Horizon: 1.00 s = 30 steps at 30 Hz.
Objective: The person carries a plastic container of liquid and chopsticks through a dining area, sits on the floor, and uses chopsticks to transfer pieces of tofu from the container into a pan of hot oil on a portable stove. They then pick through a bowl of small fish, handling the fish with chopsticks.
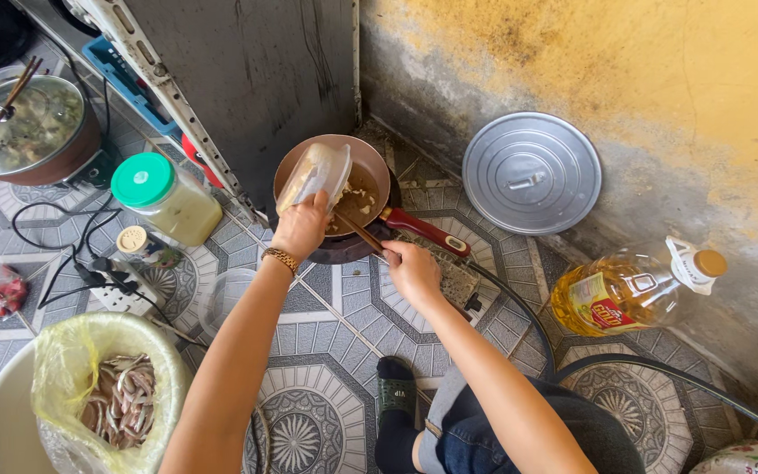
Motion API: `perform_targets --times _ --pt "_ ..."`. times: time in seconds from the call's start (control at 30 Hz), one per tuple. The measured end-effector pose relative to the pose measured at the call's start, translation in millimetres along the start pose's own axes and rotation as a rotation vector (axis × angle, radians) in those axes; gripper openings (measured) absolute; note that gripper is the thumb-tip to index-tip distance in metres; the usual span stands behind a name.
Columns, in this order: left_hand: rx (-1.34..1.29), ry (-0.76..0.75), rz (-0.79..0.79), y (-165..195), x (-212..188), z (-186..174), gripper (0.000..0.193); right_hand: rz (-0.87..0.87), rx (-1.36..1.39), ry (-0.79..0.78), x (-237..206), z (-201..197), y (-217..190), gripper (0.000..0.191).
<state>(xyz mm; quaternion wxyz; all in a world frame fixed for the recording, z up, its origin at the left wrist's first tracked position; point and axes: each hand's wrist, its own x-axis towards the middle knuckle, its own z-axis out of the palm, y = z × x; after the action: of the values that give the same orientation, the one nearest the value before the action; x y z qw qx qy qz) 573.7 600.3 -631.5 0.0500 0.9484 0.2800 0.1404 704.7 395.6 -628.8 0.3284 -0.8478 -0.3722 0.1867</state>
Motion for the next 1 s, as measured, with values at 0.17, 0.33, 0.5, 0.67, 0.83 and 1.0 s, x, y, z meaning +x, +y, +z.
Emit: perform_targets --times 0.17,0.33,0.5,0.67,0.83,1.0 --pt "0.096 -0.025 -0.007 -8.4 0.3 -8.2 0.023 0.067 -0.032 -0.027 5.2 -1.0 8.1 0.024" --pt "0.030 0.066 -0.108 -24.2 -2.7 -33.4 0.031 0.079 -0.068 0.009 7.5 -5.9 12.1 0.024" --pt "-0.554 0.488 -0.317 -50.4 -33.2 -60.5 0.031 0.178 -0.062 -0.011 10.2 -13.1 13.9 0.025" --pt "-1.427 0.774 -0.669 -70.3 -124.4 -51.1 0.027 0.085 -0.002 -0.004 17.7 -27.8 13.1 0.025" --pt "-1.638 0.789 -0.842 -58.9 -241.2 -4.1 0.018 -0.023 0.162 -0.120 -1.8 -62.4 -18.0 0.028" --pt "-1.757 0.588 -0.906 -48.7 -328.8 47.0 0.013 -0.137 -0.236 -0.436 -58.2 -89.1 -44.6 0.030"
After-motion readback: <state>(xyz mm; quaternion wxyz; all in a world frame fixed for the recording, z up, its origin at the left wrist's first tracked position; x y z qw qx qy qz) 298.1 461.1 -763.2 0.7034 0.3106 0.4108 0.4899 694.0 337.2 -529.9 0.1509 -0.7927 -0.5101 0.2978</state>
